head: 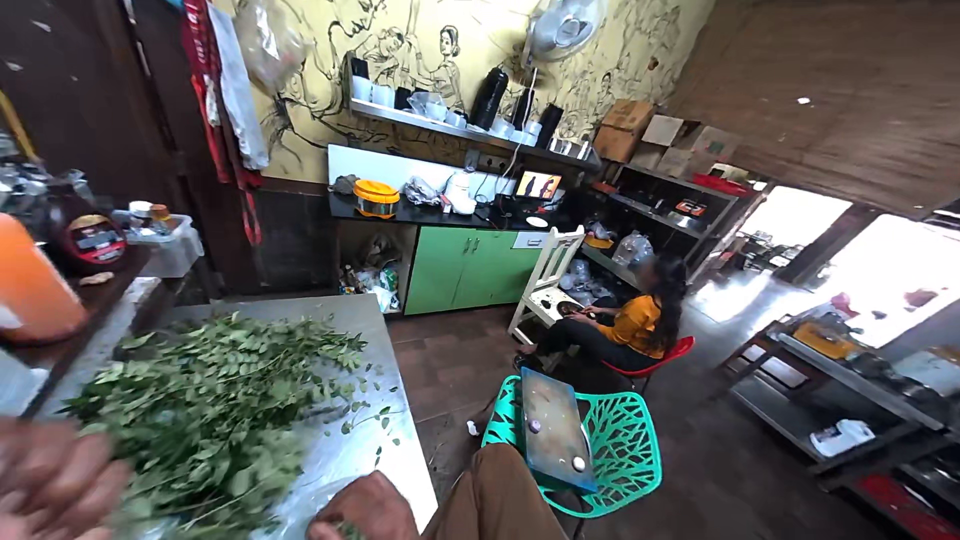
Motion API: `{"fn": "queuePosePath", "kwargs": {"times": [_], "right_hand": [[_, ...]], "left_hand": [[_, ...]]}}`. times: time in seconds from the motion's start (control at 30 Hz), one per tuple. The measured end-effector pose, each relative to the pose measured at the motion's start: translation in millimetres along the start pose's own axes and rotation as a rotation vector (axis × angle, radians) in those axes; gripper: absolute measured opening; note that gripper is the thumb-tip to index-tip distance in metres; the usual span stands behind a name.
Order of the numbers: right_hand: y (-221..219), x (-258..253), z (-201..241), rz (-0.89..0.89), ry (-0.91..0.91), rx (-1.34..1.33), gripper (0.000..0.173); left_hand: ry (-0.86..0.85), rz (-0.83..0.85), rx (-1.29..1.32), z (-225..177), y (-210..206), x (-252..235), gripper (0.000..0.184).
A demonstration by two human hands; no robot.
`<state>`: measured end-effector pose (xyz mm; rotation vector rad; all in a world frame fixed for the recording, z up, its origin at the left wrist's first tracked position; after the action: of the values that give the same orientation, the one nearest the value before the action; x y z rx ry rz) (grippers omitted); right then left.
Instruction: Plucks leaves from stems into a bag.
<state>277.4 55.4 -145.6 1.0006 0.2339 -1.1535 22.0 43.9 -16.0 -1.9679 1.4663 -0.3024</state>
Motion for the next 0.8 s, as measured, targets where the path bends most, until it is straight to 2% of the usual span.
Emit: {"fn": "queuePosePath", "kwargs": {"times": [0.1, 0.17, 0.27, 0.43, 0.67, 0.8], "right_hand": [[29.2, -27.3, 14.7, -0.146, 0.048, -0.094, 0.012], [46.0, -43.3, 23.9, -0.162, 0.048, -0.144, 0.015], [59.4, -58.0, 31.7, -0.154, 0.121, -0.184, 0.015], [45.8, -69.7, 46.7, 0.007, 0.211, -0.139, 0.016], [6.7, -68.4, 42.1, 0.388, 0.095, -0.013, 0.03], [5.0, -64.5, 46.3, 0.395, 0.171, -0.066, 0.028]], "left_hand": [[0.02, -0.088, -0.007, 20.1, -5.1, -3.5, 0.058], [0.032, -0.114, 0.004, 26.0, -7.9, -2.2, 0.056], [0.03, -0.063, -0.001, 28.6, -14.6, -3.6, 0.055], [0.061, -0.012, 0.017, 31.7, -24.1, -3.0, 0.054], [0.122, 0.069, 0.038, 37.7, -24.3, -3.7, 0.052], [0.155, 0.104, 0.0, 37.1, -19.9, -7.9, 0.055]]}}
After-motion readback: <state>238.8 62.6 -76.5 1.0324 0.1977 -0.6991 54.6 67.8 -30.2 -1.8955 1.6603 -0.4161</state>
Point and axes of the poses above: each hand's wrist, its own x-axis away from the middle knuckle, its own y-axis out of the back of the hand, z = x × y, the point moved 2 cm from there along -x, towards the middle knuckle, and after that the axes turned 5 degrees about y, right-handed, at the moved point
